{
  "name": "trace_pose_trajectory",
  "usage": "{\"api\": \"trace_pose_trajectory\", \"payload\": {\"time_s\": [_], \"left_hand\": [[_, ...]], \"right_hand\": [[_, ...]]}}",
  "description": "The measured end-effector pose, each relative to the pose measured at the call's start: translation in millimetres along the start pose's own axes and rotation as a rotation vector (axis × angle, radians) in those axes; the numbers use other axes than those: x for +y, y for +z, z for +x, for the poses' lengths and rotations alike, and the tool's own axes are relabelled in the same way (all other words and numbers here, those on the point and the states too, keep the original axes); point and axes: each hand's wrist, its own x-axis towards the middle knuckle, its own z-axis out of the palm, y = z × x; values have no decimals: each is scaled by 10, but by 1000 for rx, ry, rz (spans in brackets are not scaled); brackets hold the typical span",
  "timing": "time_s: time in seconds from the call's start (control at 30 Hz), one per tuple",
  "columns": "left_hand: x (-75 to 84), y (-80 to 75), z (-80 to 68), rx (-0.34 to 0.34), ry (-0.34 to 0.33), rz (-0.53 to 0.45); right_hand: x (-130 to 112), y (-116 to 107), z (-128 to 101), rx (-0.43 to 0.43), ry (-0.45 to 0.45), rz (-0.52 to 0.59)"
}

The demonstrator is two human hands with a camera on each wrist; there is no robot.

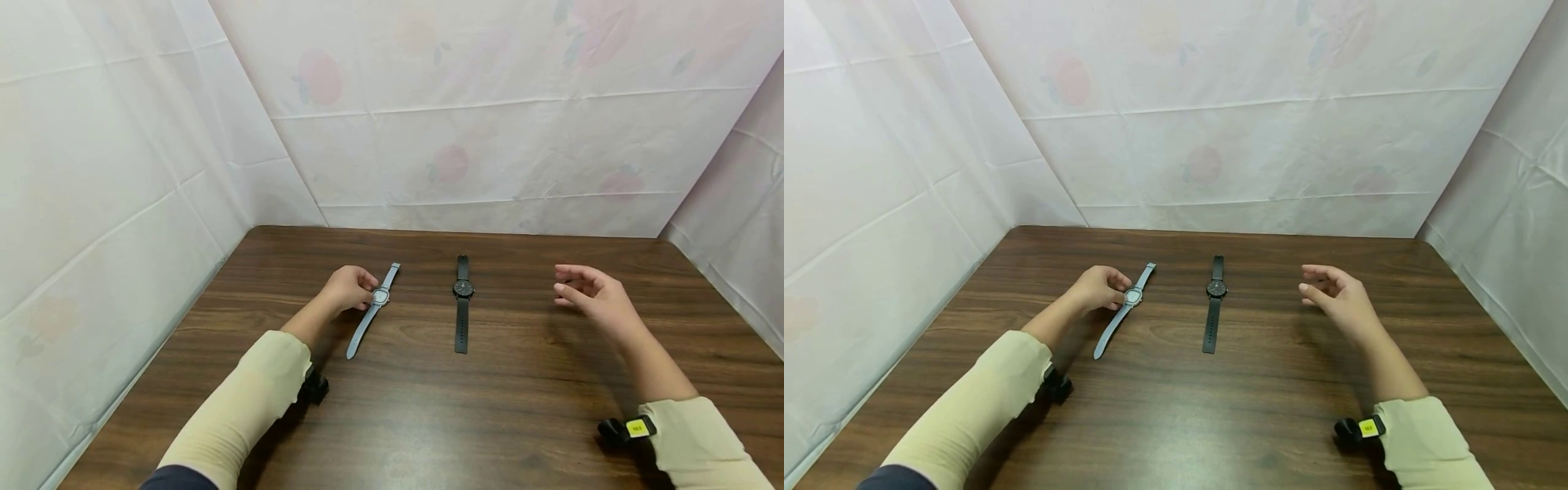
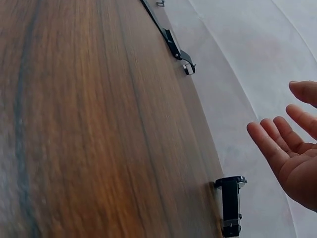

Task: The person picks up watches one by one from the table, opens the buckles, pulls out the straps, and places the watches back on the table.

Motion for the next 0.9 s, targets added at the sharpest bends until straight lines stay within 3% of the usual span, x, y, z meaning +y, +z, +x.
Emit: {"api": "trace_pose_trajectory", "payload": {"time_s": [0.2, 0.4, 0.63, 0.9], "left_hand": [[78, -28, -26, 20, 78, 138], [142, -11, -46, 69, 246, 309], [232, 79, -87, 68, 459, 300], [329, 200, -134, 24, 609, 341]], "right_hand": [[-14, -54, -38, -3, 40, -278], [-8, -112, -75, 2, 24, -431], [6, -123, -99, 100, -70, -524], [41, -153, -128, 126, -94, -612]]}}
